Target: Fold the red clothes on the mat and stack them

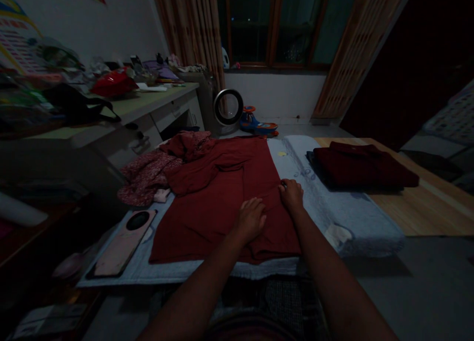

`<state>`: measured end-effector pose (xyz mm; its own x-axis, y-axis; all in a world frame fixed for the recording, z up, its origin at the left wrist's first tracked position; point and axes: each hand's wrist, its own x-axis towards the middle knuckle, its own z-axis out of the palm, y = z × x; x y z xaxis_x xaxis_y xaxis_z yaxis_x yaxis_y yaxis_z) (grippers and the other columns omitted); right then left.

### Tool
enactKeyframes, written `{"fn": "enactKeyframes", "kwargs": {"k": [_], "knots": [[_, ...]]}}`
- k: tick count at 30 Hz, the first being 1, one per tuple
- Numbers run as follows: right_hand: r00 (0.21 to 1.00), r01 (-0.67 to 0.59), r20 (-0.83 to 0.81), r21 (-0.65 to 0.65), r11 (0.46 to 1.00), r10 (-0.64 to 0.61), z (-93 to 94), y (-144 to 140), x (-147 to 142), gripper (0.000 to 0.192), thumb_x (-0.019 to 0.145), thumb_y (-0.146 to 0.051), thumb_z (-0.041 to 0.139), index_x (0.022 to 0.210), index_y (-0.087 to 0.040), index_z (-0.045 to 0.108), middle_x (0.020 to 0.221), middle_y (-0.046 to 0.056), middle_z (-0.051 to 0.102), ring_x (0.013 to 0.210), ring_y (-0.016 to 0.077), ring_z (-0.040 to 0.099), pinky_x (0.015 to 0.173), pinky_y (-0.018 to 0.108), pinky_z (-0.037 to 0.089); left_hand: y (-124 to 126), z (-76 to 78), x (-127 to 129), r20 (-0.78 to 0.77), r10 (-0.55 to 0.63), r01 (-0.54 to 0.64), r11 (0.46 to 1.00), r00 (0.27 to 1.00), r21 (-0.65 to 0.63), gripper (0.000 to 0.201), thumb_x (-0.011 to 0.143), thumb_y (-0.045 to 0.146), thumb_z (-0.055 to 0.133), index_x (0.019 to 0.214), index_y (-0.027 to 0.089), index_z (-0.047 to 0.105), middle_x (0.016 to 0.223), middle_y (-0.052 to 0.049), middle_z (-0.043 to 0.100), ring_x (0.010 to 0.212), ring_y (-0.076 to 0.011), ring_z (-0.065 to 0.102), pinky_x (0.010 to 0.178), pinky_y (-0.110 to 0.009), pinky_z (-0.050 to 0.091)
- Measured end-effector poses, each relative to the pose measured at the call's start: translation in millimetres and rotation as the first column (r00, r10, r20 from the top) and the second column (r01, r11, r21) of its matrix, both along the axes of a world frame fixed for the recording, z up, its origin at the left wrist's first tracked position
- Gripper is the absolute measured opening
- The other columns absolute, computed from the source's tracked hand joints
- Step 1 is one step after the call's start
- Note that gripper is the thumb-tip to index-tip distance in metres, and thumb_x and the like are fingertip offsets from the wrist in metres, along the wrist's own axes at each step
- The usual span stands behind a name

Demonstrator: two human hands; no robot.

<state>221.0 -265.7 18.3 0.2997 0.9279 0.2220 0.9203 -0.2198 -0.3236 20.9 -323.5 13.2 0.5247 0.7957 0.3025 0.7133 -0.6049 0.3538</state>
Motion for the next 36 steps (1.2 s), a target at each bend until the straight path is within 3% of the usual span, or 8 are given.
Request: {"fn": "enactKeyframes", "kwargs": {"k": [10, 19, 26, 36], "knots": [[1.0, 0.002, -0.008, 0.032, 0.999, -0.002, -0.6, -2.7, -0.3, 0.038, 0.094, -0.044, 0.041, 0.113, -0.021, 0.064, 0.115, 0.011, 0.062, 0.107, 0.0262, 0.052, 0.088, 0.035, 0.037, -0.5, 1.9, 0.4, 0.042, 0.023, -0.023, 0.999, 0.999, -0.023, 0.031, 0.086, 0.021, 0.057, 0.116, 0.022, 0.061, 0.134, -0.006, 0.057, 0.129, -0.021, 0.047, 0.11, -0.043, 0.035], [0.998, -0.028, 0.064, -0.025, 0.999, 0.03, 4.3, -7.2, -7.0, 0.058, 0.08, -0.061, 0.058, 0.12, -0.02, 0.056, 0.119, 0.012, 0.057, 0.112, 0.0307, 0.047, 0.091, 0.04, 0.036, -1.4, 1.3, -0.3, 0.06, 0.023, -0.023, 1.0, 0.998, -0.005, 0.027, 0.086, 0.022, 0.056, 0.112, 0.021, 0.061, 0.134, -0.006, 0.057, 0.128, -0.0205, 0.047, 0.11, -0.042, 0.034], [0.997, -0.031, 0.066, -0.031, 0.999, 0.033, 1.7, -5.0, -4.9, 0.05, 0.084, -0.055, 0.055, 0.118, -0.02, 0.055, 0.12, 0.012, 0.056, 0.112, 0.0296, 0.047, 0.091, 0.039, 0.035, -2.0, 3.5, -1.0, 0.055, 0.023, -0.022, 1.0, 0.998, -0.014, 0.028, 0.087, 0.023, 0.055, 0.114, 0.021, 0.06, 0.134, -0.006, 0.057, 0.128, -0.0213, 0.046, 0.11, -0.042, 0.034], [0.999, -0.042, 0.013, 0.002, 0.999, 0.042, 1.3, -3.4, -2.0, 0.04, 0.098, -0.043, 0.032, 0.115, -0.02, 0.06, 0.116, 0.01, 0.06, 0.107, 0.026, 0.049, 0.087, 0.035, 0.034, 1.5, -2.0, -1.3, 0.09, 0.004, -0.005, 1.0, 0.996, 0.003, 0.026, 0.085, 0.023, 0.058, 0.11, 0.02, 0.061, 0.132, -0.007, 0.058, 0.126, -0.0234, 0.048, 0.107, -0.044, 0.037]]}}
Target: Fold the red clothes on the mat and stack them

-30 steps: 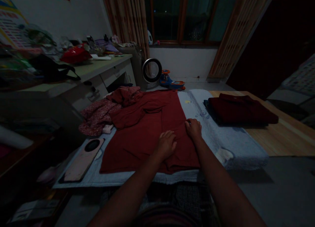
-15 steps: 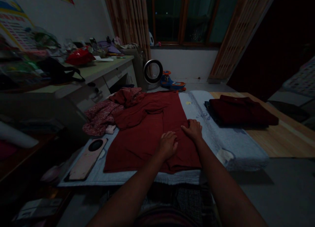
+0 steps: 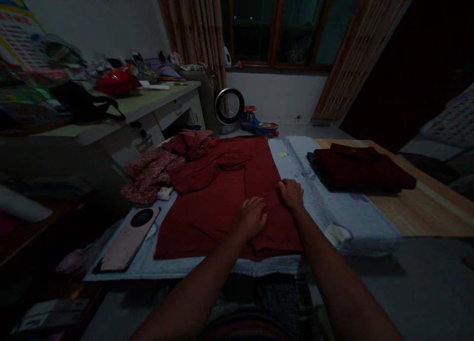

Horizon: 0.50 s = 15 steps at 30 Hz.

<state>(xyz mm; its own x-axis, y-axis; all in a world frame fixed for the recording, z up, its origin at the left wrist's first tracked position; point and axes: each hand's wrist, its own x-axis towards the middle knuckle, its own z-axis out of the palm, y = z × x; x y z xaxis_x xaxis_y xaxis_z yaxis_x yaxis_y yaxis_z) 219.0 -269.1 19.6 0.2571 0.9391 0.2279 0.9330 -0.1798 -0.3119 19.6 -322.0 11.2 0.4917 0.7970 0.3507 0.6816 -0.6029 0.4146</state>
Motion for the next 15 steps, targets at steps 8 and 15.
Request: {"fn": "enactKeyframes", "kwargs": {"k": [8, 15], "knots": [[1.0, -0.003, 0.002, -0.001, 1.0, 0.003, 1.5, -0.8, -0.5, 0.036, 0.096, -0.035, 0.033, 0.114, -0.02, 0.06, 0.116, 0.011, 0.06, 0.106, 0.0258, 0.049, 0.087, 0.036, 0.034, -0.6, 1.2, 0.4, 0.014, -0.009, 0.009, 1.0, 1.0, 0.003, 0.026, 0.085, 0.022, 0.057, 0.11, 0.02, 0.061, 0.131, -0.007, 0.058, 0.125, -0.0229, 0.048, 0.107, -0.044, 0.037], [0.999, 0.019, 0.045, -0.013, 1.0, -0.018, -1.6, 1.8, -4.4, 0.053, 0.08, -0.056, 0.056, 0.117, -0.018, 0.057, 0.117, 0.012, 0.058, 0.11, 0.0305, 0.048, 0.09, 0.04, 0.035, -0.7, 1.2, 0.0, 0.01, -0.004, 0.004, 1.0, 1.0, -0.015, 0.027, 0.085, 0.021, 0.058, 0.111, 0.021, 0.061, 0.133, -0.007, 0.058, 0.127, -0.0234, 0.047, 0.108, -0.046, 0.035]]}}
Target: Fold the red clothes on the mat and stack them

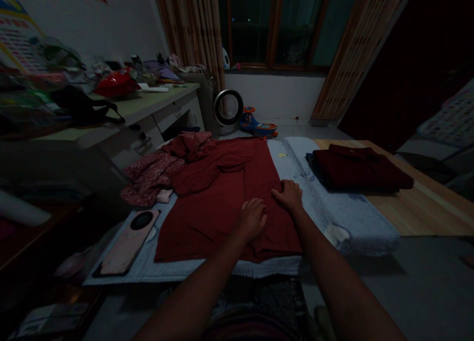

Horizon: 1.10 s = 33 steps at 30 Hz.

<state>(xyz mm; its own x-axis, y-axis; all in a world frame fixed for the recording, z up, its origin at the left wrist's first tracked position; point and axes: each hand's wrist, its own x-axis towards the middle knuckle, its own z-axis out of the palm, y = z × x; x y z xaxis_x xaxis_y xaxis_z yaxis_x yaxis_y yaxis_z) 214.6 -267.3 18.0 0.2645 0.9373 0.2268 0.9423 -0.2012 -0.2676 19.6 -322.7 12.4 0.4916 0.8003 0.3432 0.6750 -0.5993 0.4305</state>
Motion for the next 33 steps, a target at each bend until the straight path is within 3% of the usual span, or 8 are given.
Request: {"fn": "enactKeyframes", "kwargs": {"k": [4, 11, 33], "knots": [[0.999, -0.021, 0.023, -0.011, 1.0, 0.022, -2.5, 0.5, 0.4, 0.066, 0.074, -0.064, 0.061, 0.12, -0.018, 0.054, 0.119, 0.013, 0.056, 0.112, 0.0318, 0.047, 0.09, 0.041, 0.035, 0.4, -1.4, 0.7, 0.003, 0.009, -0.009, 1.0, 1.0, -0.005, 0.028, 0.084, 0.021, 0.059, 0.111, 0.021, 0.061, 0.133, -0.007, 0.058, 0.127, -0.0236, 0.048, 0.108, -0.046, 0.036], [1.0, -0.015, 0.013, 0.005, 1.0, 0.015, -5.4, 2.5, 4.1, 0.047, 0.083, -0.052, 0.056, 0.116, -0.019, 0.055, 0.117, 0.011, 0.057, 0.11, 0.0297, 0.048, 0.088, 0.04, 0.035, 0.5, -2.0, 0.7, 0.001, 0.0, 0.0, 1.0, 1.0, -0.005, 0.027, 0.084, 0.021, 0.058, 0.111, 0.021, 0.061, 0.133, -0.007, 0.058, 0.127, -0.0238, 0.047, 0.108, -0.046, 0.035], [1.0, -0.003, 0.005, 0.01, 1.0, 0.003, -1.0, -0.4, 0.8, 0.043, 0.083, -0.05, 0.056, 0.115, -0.02, 0.056, 0.117, 0.011, 0.058, 0.11, 0.0297, 0.048, 0.088, 0.039, 0.035, 0.4, 0.6, -0.7, -0.015, -0.009, 0.009, 1.0, 1.0, -0.015, 0.027, 0.085, 0.022, 0.057, 0.112, 0.021, 0.061, 0.133, -0.007, 0.058, 0.127, -0.0233, 0.047, 0.108, -0.045, 0.035]]}}
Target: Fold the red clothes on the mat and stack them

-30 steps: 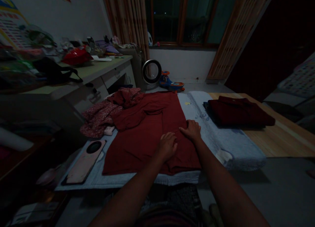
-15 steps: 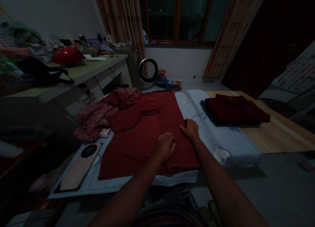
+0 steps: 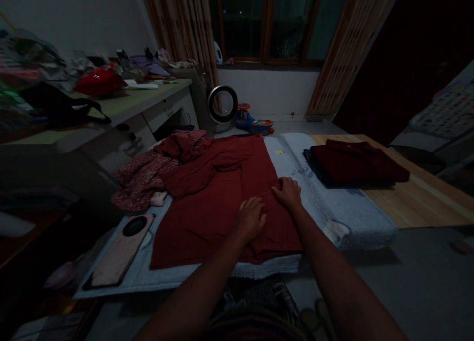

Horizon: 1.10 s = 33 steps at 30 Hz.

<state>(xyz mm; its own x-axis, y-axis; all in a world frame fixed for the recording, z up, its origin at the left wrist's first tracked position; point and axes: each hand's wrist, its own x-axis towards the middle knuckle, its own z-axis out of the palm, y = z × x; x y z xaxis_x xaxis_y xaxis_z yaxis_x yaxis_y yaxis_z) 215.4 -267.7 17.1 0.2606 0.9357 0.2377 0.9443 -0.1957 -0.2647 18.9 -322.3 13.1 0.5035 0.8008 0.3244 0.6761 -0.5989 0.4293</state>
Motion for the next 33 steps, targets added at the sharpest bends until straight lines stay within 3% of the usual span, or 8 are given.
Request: {"fn": "enactKeyframes", "kwargs": {"k": [8, 17, 33], "knots": [[1.0, -0.006, -0.014, -0.011, 1.0, 0.005, -1.6, 1.5, 2.3, 0.043, 0.084, -0.049, 0.054, 0.116, -0.02, 0.056, 0.118, 0.011, 0.058, 0.11, 0.0292, 0.048, 0.089, 0.038, 0.035, 0.1, -1.0, 0.5, -0.01, 0.005, -0.005, 1.0, 1.0, 0.002, 0.028, 0.085, 0.022, 0.057, 0.113, 0.021, 0.061, 0.134, -0.007, 0.057, 0.128, -0.0236, 0.046, 0.109, -0.045, 0.034], [0.998, -0.005, -0.067, -0.021, 1.0, 0.004, -1.1, 3.1, 4.8, 0.037, 0.085, -0.031, 0.046, 0.118, -0.02, 0.058, 0.12, 0.011, 0.059, 0.109, 0.0285, 0.049, 0.09, 0.039, 0.034, -1.1, -2.3, 1.6, -0.008, 0.009, -0.009, 1.0, 1.0, 0.016, 0.027, 0.086, 0.021, 0.056, 0.113, 0.021, 0.06, 0.134, -0.008, 0.057, 0.128, -0.0237, 0.046, 0.109, -0.046, 0.035], [1.0, -0.025, 0.001, -0.014, 1.0, 0.025, -2.8, 0.2, 2.3, 0.062, 0.077, -0.065, 0.057, 0.119, -0.02, 0.054, 0.119, 0.011, 0.057, 0.112, 0.0309, 0.047, 0.089, 0.041, 0.035, -1.0, -2.8, 1.3, 0.001, 0.012, -0.012, 1.0, 1.0, 0.0, 0.028, 0.086, 0.021, 0.056, 0.113, 0.021, 0.061, 0.135, -0.007, 0.057, 0.128, -0.024, 0.047, 0.11, -0.046, 0.034]]}}
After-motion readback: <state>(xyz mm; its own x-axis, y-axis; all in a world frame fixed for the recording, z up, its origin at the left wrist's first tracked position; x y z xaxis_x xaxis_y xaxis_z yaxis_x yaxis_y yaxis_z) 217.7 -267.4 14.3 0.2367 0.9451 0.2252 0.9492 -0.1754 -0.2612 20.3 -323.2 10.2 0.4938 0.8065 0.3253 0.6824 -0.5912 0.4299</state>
